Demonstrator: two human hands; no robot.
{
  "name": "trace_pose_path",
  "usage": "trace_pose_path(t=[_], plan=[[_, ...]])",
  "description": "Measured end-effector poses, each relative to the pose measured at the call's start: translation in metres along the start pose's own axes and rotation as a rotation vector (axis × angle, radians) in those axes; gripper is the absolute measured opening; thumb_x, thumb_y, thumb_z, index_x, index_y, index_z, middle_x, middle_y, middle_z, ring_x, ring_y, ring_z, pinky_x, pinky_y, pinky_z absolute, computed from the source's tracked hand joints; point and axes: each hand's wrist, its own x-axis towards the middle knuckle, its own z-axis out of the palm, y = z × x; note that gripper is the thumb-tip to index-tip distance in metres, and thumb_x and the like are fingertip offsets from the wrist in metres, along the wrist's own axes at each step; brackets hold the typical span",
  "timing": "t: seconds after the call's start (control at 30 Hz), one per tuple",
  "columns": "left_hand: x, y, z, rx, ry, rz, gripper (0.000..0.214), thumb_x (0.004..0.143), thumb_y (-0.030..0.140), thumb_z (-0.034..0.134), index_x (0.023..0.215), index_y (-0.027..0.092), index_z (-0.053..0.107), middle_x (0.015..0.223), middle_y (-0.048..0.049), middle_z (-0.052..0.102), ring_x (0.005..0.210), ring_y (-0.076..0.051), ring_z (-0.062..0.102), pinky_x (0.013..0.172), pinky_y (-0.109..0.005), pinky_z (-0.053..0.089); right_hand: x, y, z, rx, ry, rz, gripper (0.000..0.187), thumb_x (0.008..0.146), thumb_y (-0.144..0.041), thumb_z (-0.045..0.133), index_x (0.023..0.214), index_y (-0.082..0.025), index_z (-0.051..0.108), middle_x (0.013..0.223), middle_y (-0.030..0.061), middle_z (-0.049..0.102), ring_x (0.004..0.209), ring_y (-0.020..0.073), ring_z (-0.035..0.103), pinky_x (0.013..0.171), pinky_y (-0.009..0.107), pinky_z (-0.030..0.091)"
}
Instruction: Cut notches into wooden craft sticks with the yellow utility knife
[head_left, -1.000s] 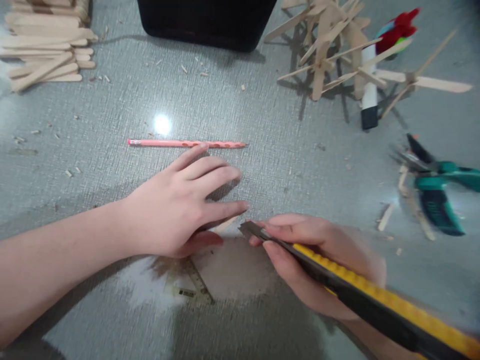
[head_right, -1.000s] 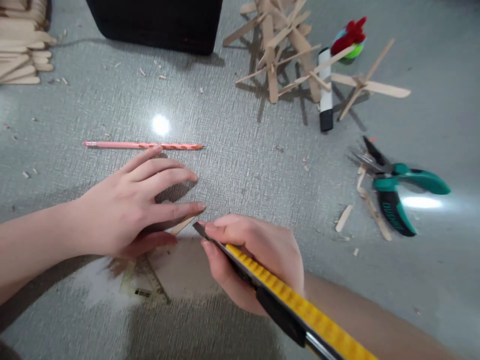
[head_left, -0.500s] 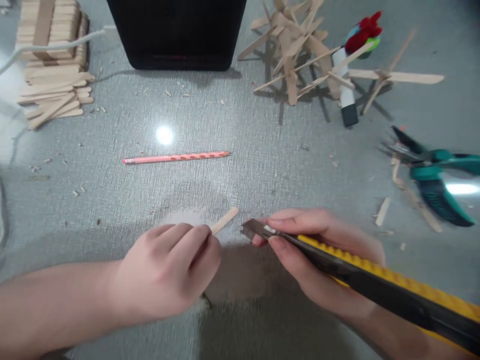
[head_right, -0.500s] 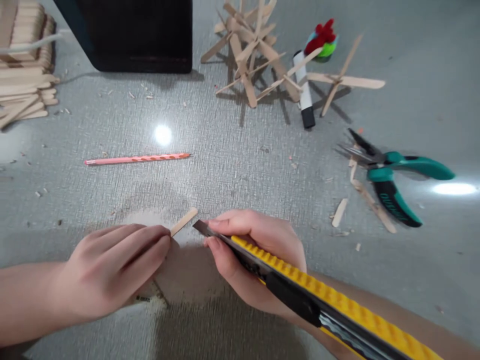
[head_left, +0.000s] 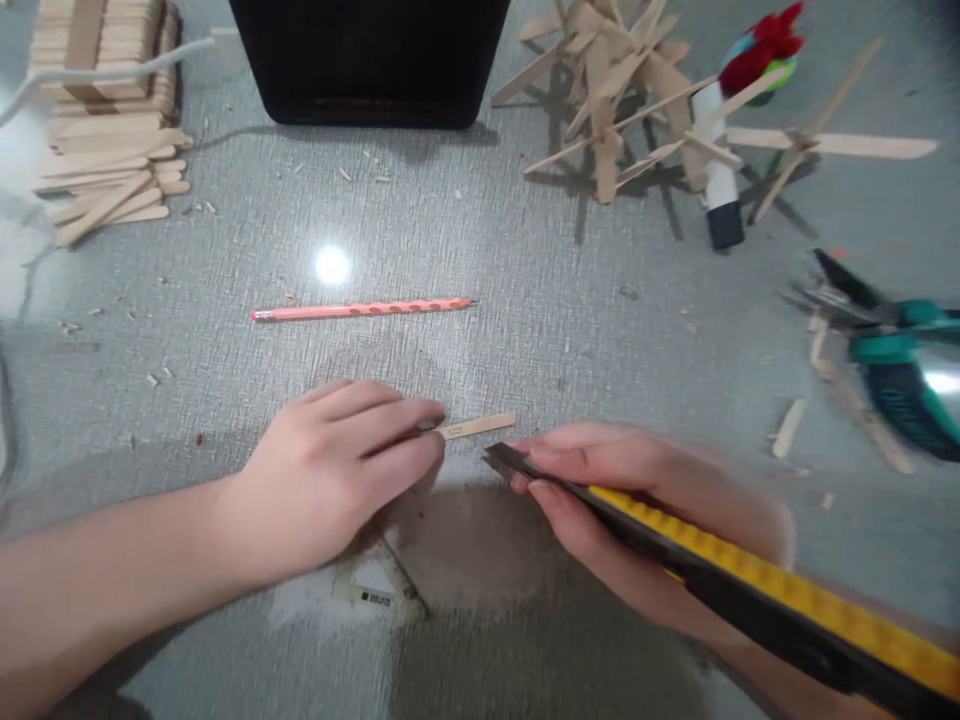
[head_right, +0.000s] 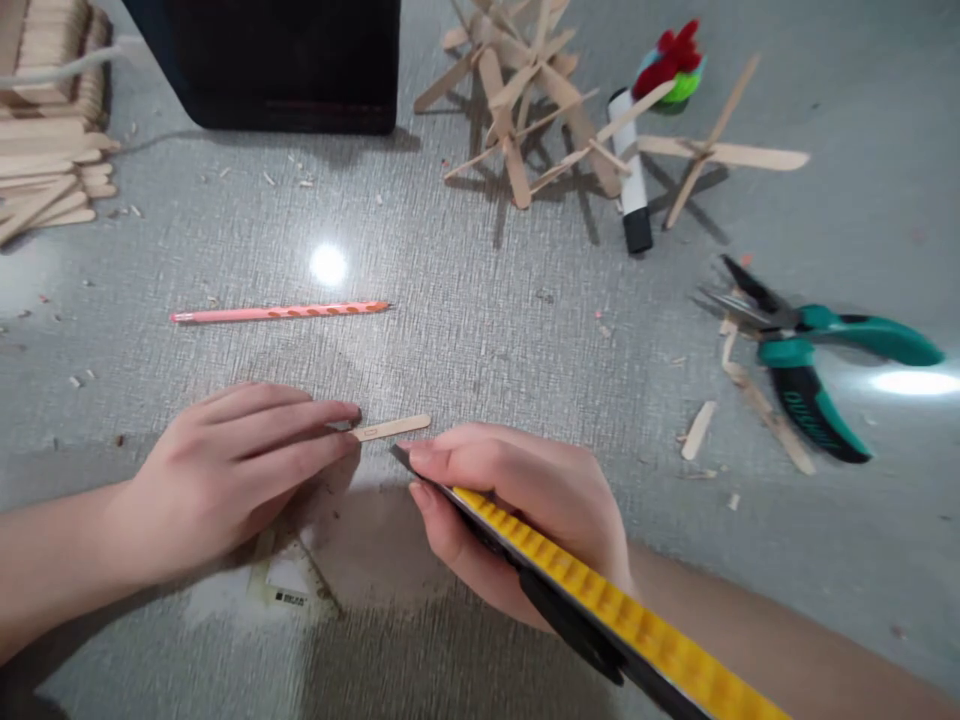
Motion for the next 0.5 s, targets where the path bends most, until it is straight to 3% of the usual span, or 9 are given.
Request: trace_pose_path(t=[0.17,0.33,0.5], plan=[[0.001,-0.005,0.0,-0.057,0.012,-0.063,0.015,0.096,0.01,0.059,0.106,0.014,0.07,0.107,-0.0084,0.072,0.091,-0.019,0.063,0.082,-0.033,0.053,0.001,0.002,-0.001,-0.005,0.012,0.047,0.028,0.086,-0.004,0.068,0.105,-0.024,0.068,0.093,0.0018,0.078,0.078,0.0141,0.076,0.07,0.025,0.064],[0.002,-0.006,0.003,-0.044,-0.013,-0.05,0.026,0.1,0.009,0.047,0.098,0.013,0.073,0.1,-0.0094,0.069,0.087,-0.019,0.058,0.078,-0.034,0.049,0.005,0.002,-0.005,-0.036,-0.013,0.053,0.027,0.086,-0.005,0.069,0.104,-0.026,0.068,0.096,0.0029,0.08,0.077,0.0158,0.077,0.067,0.026,0.064],[0.004,-0.007,0.007,-0.03,-0.031,-0.037,0.024,0.097,0.008,0.05,0.096,0.015,0.073,0.103,-0.008,0.069,0.09,-0.02,0.058,0.08,-0.035,0.045,0.012,0.001,0.0,-0.033,-0.108,-0.059,0.028,0.085,-0.002,0.067,0.106,-0.022,0.066,0.09,0.0041,0.079,0.076,0.0145,0.077,0.067,0.022,0.064]])
